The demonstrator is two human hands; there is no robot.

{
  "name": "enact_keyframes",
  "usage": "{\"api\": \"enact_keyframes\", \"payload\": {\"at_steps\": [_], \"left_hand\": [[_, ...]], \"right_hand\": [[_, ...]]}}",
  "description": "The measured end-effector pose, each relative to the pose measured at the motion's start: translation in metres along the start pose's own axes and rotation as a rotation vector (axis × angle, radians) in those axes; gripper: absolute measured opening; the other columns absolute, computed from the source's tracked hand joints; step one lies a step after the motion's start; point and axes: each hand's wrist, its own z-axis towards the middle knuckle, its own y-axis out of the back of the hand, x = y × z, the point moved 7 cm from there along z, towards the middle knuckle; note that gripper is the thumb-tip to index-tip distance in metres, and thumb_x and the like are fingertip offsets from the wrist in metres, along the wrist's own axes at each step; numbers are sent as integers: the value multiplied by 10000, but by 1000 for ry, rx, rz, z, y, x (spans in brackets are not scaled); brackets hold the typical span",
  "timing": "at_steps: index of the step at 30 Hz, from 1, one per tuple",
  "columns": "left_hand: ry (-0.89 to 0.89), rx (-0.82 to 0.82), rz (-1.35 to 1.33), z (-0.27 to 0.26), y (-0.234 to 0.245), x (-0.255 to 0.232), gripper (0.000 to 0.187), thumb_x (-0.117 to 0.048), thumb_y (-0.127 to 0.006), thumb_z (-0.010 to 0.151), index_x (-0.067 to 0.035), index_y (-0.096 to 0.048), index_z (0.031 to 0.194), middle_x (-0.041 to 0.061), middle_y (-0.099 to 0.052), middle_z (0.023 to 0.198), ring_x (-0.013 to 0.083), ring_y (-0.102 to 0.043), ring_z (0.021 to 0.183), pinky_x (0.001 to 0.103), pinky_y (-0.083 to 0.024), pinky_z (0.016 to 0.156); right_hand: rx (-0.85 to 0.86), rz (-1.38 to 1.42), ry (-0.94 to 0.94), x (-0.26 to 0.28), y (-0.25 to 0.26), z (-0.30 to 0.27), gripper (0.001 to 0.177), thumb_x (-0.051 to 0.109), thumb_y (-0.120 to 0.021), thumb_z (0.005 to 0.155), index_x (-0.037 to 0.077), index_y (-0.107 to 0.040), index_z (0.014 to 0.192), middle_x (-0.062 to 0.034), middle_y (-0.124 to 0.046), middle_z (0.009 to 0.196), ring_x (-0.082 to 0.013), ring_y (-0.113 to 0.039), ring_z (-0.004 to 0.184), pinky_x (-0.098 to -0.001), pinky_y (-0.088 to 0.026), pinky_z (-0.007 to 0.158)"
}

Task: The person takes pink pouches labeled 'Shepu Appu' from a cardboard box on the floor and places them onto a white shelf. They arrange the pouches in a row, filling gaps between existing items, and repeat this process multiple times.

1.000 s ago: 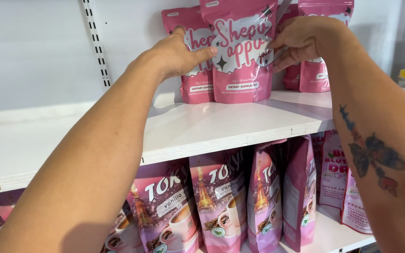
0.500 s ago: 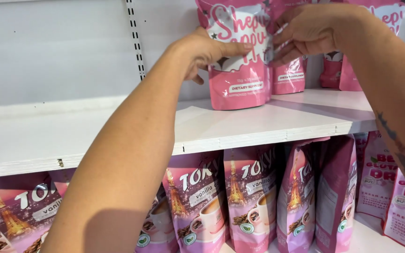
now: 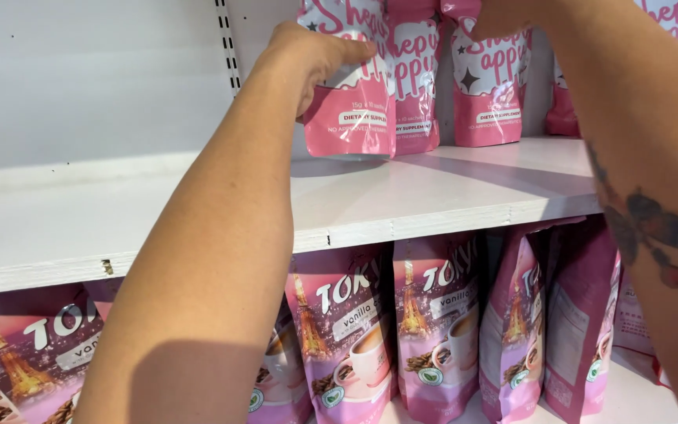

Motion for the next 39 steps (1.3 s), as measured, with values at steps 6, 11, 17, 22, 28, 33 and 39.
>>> {"api": "enact_keyframes", "payload": {"at_steps": [6,11,17,22,28,33,39], "left_hand": [[-11,-5,3,-7,5,-2,603,-222,-920,665,49,-687,1150,266,-751,1112,326,-804,918,405,-663,791],[-1,22,44,-7,6,-2,605,-299,-929,694,47,-704,1137,262,-749,1077,311,-767,896,417,-624,734],[77,136,87,-27,0,-9,636,-357,-902,749,69,-656,1152,237,-739,1030,284,-780,786,423,-639,580],[84,161,-60,-18,-2,-3,549,-272,-897,708,26,-681,1115,194,-764,982,271,-803,726,434,-656,555],[110,170,-58,-28,0,-7,568,-271,-901,705,22,-694,1146,204,-784,1009,272,-800,742,430,-657,567],[163,145,-52,-44,6,-12,1184,-224,-862,827,-38,19,1596,300,-631,1249,321,-778,870,425,-668,636],[102,233,-71,-22,-3,-6,640,-239,-866,756,-20,-586,1288,203,-729,1171,287,-799,806,461,-661,589]], "right_hand": [[-30,-347,-10,4,0,-5,896,3,-587,897,505,-283,1575,-103,-531,1532,-324,-569,1358,-497,-532,1065],[17,-478,-73,17,7,-32,1052,-32,-556,873,648,-190,1587,-66,-450,1607,-332,-501,1420,-510,-490,1099],[107,-494,-226,33,3,-64,1072,-36,-484,900,744,-139,1550,-36,-364,1666,-338,-457,1461,-525,-481,1109],[52,-614,-218,20,-2,-35,1027,-38,-484,916,726,-192,1538,-38,-353,1667,-337,-471,1453,-553,-514,1076],[-29,-639,-120,18,-1,-18,850,-35,-591,905,561,-398,1480,-151,-321,1630,-429,-556,1336,-543,-573,974],[-113,-534,-54,7,5,-18,490,63,-644,918,371,-639,1298,-126,-481,1524,-391,-648,1223,-526,-602,922],[-320,-480,69,-5,19,-4,308,340,-820,804,207,-790,1079,-63,-754,1109,-321,-697,1044,-458,-565,921]]}}
